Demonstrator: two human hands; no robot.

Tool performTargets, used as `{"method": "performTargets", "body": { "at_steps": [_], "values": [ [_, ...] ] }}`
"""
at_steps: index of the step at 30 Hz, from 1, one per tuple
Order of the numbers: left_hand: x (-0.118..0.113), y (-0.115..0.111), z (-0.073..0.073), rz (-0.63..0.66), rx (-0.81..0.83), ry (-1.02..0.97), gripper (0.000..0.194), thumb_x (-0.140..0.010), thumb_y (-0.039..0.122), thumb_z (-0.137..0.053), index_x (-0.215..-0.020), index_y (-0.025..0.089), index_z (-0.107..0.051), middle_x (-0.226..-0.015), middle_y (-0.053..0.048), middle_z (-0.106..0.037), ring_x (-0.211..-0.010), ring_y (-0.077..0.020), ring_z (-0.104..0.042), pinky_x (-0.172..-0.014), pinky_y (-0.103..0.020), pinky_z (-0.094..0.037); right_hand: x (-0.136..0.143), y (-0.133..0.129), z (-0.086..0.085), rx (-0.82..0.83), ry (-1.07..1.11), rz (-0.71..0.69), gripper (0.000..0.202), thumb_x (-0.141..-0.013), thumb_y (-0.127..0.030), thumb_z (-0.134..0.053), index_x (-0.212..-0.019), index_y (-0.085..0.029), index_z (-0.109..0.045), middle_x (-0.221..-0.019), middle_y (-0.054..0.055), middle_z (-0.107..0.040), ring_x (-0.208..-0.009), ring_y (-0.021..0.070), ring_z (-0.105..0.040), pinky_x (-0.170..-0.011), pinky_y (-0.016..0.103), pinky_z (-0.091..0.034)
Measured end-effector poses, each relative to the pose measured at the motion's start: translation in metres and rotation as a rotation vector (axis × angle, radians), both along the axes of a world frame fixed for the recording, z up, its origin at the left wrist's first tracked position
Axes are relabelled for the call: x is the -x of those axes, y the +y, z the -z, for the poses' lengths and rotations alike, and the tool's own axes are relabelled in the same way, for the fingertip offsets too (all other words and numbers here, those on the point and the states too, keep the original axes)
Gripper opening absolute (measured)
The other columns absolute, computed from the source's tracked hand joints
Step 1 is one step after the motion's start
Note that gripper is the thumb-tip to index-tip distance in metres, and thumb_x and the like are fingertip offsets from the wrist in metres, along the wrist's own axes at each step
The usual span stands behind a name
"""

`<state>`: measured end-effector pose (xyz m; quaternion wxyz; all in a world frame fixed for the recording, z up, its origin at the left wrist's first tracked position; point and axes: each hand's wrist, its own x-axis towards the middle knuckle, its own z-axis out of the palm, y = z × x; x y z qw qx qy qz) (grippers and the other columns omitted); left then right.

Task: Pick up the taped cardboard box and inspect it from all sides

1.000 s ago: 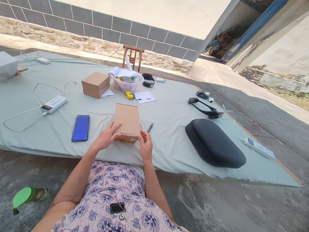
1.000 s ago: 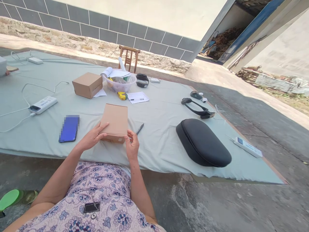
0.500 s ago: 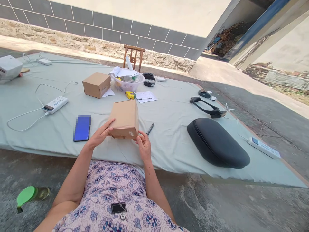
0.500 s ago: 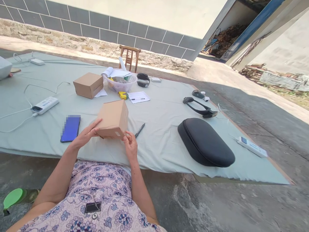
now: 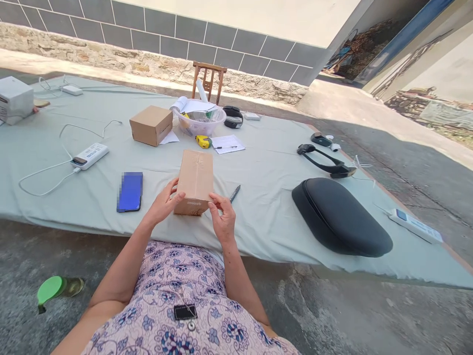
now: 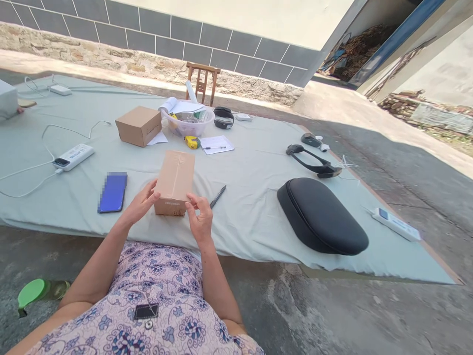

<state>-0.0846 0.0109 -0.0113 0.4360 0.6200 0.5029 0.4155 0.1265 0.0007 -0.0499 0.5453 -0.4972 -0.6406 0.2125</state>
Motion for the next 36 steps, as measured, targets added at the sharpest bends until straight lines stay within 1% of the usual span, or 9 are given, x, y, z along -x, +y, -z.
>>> {"method": "performTargets", "body": {
  "at_steps": [4, 8, 12, 17, 20, 23, 26, 30, 36],
  "values": [
    [-0.004, 0.000, -0.004, -0.004, -0.027, 0.034, 0.069, -0.094, 0.056, -0.043, -0.153, 0.020, -0.038, -0.155, -0.009, -0.048, -0.138, -0.0295, -0.049, -0.111, -0.040, -0.045, 0.001, 0.002, 0.004, 0.006, 0.007, -0.020, 0.033, -0.094, -0.043, -0.053, -0.113, -0.023, -0.070, -0.093, 0.005, -0.066, -0.089, 0.0192, -0.063, -0.084, 0.035, -0.056],
    [-0.003, 0.000, -0.003, -0.007, -0.021, 0.032, 0.068, -0.095, 0.058, -0.041, -0.151, 0.019, -0.041, -0.154, -0.009, -0.049, -0.140, -0.0294, -0.047, -0.109, -0.040, -0.047, 0.003, 0.005, 0.015, 0.062, 0.089, -0.024, 0.043, -0.092, -0.044, -0.056, -0.129, -0.022, -0.061, -0.091, 0.003, -0.067, -0.084, 0.0173, -0.064, -0.081, 0.034, -0.057],
    [-0.004, 0.002, -0.001, -0.019, 0.037, -0.075, 0.067, -0.093, 0.060, -0.042, -0.148, 0.021, -0.044, -0.150, -0.011, -0.052, -0.135, -0.0295, -0.051, -0.099, -0.040, -0.054, 0.000, 0.007, 0.024, 0.113, 0.116, -0.046, 0.049, -0.087, -0.044, -0.063, -0.130, -0.022, -0.059, -0.105, 0.006, -0.068, -0.085, 0.0172, -0.065, -0.080, 0.035, -0.057],
    [-0.001, 0.009, 0.010, -0.143, 0.199, -0.331, 0.066, -0.088, 0.051, -0.050, -0.146, 0.021, -0.042, -0.127, -0.011, -0.064, -0.101, -0.0199, -0.068, -0.080, -0.036, -0.061, -0.011, 0.006, 0.029, 0.079, 0.006, 0.007, 0.039, -0.088, -0.043, -0.062, -0.123, -0.023, -0.064, -0.119, 0.010, -0.065, -0.105, 0.0222, -0.063, -0.089, 0.040, -0.055],
    [-0.002, 0.015, 0.019, -0.224, 0.311, -0.442, 0.065, -0.081, 0.039, -0.058, -0.141, 0.019, -0.044, -0.110, -0.008, -0.068, -0.079, -0.0131, -0.068, -0.070, -0.030, -0.060, -0.015, 0.006, 0.031, 0.078, -0.008, 0.055, 0.037, -0.089, -0.040, -0.061, -0.122, -0.024, -0.066, -0.123, 0.011, -0.064, -0.116, 0.0238, -0.059, -0.093, 0.041, -0.054],
    [-0.005, 0.017, 0.024, -0.262, 0.346, -0.430, 0.057, -0.078, 0.037, -0.063, -0.131, 0.019, -0.053, -0.093, -0.003, -0.070, -0.071, -0.0108, -0.064, -0.066, -0.026, -0.057, -0.015, 0.006, 0.033, 0.072, 0.014, 0.007, 0.036, -0.091, -0.037, -0.059, -0.124, -0.025, -0.066, -0.124, 0.010, -0.064, -0.117, 0.0228, -0.060, -0.091, 0.039, -0.056],
    [-0.008, 0.016, 0.024, -0.239, 0.314, -0.415, 0.052, -0.079, 0.052, -0.063, -0.118, 0.019, -0.062, -0.095, -0.005, -0.072, -0.077, -0.0143, -0.066, -0.067, -0.027, -0.057, -0.013, 0.007, 0.034, 0.030, -0.012, -0.033, 0.036, -0.092, -0.034, -0.059, -0.127, -0.026, -0.066, -0.122, 0.009, -0.067, -0.115, 0.0225, -0.062, -0.094, 0.040, -0.056],
    [-0.008, 0.011, 0.019, -0.156, 0.263, -0.444, 0.074, -0.077, 0.078, -0.053, -0.121, 0.020, -0.063, -0.115, -0.010, -0.070, -0.096, -0.0233, -0.068, -0.071, -0.034, -0.060, -0.013, 0.006, 0.034, -0.031, -0.041, -0.006, 0.033, -0.093, -0.031, -0.060, -0.124, -0.028, -0.068, -0.117, 0.008, -0.070, -0.111, 0.0222, -0.064, -0.097, 0.042, -0.055],
    [-0.008, 0.008, 0.017, -0.085, 0.257, -0.398, 0.077, -0.075, 0.073, -0.064, -0.134, 0.025, -0.053, -0.135, -0.010, -0.059, -0.114, -0.0266, -0.062, -0.072, -0.033, -0.061, -0.009, 0.003, 0.025, -0.223, -0.109, 0.033, 0.025, -0.096, -0.026, -0.058, -0.116, -0.026, -0.072, -0.112, 0.008, -0.071, -0.108, 0.0203, -0.065, -0.097, 0.039, -0.055]
  ]
}}
